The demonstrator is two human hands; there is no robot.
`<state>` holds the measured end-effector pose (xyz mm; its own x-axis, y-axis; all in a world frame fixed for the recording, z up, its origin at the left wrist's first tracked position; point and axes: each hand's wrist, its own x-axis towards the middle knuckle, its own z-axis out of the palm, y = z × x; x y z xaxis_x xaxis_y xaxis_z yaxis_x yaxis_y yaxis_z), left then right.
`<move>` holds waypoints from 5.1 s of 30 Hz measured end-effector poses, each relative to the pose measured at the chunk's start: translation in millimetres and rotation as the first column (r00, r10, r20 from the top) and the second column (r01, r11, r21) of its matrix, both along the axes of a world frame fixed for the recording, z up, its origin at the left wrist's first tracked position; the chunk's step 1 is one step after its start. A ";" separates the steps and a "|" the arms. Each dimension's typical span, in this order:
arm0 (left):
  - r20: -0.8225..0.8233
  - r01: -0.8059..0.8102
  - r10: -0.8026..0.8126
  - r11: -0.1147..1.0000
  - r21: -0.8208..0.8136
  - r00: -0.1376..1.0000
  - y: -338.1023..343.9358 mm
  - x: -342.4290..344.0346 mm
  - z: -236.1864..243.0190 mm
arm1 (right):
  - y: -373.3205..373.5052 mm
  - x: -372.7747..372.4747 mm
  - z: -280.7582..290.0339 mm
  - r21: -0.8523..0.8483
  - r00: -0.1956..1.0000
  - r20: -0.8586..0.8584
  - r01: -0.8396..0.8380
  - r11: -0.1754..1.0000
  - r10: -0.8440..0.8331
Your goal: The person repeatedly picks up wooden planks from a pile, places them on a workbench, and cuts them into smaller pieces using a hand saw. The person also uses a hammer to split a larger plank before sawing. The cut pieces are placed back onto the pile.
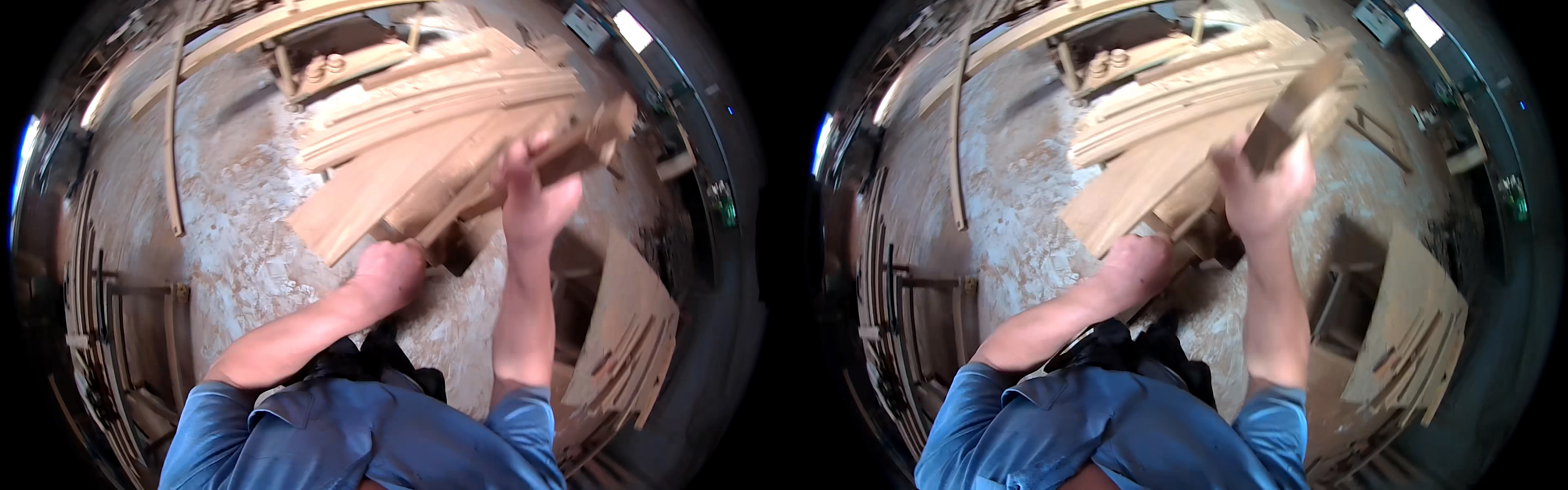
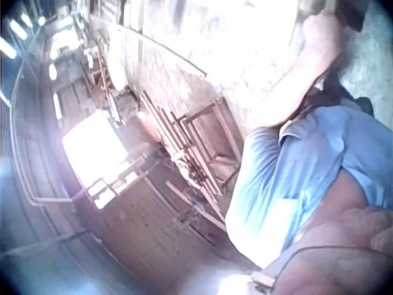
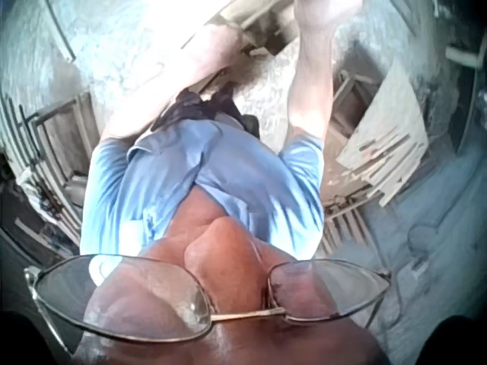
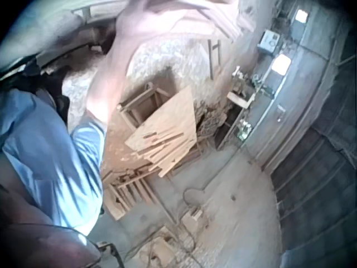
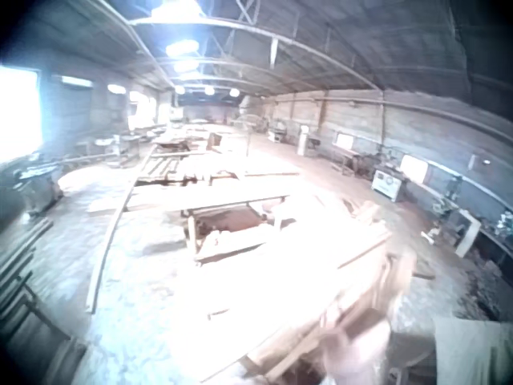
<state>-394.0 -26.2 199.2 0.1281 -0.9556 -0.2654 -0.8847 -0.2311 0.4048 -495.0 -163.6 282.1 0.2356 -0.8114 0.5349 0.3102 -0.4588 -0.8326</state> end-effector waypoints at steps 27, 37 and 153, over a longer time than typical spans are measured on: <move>-0.449 -0.294 0.303 0.951 0.092 0.841 -81.6 263.8 -181.8 | 124.6 -175.8 -126.3 0.737 0.718 0.102 0.410 0.537 -0.689; -0.561 -0.175 0.187 0.982 0.076 0.806 -102.6 287.8 -224.1 | 373.4 -186.3 -185.1 0.923 -0.133 0.337 0.243 0.299 -0.932; -0.325 0.868 -0.806 -0.480 -0.131 -0.495 745.4 -167.1 -130.5 | 1054.4 436.6 -306.6 0.461 -0.391 -0.876 -0.511 -0.726 -0.281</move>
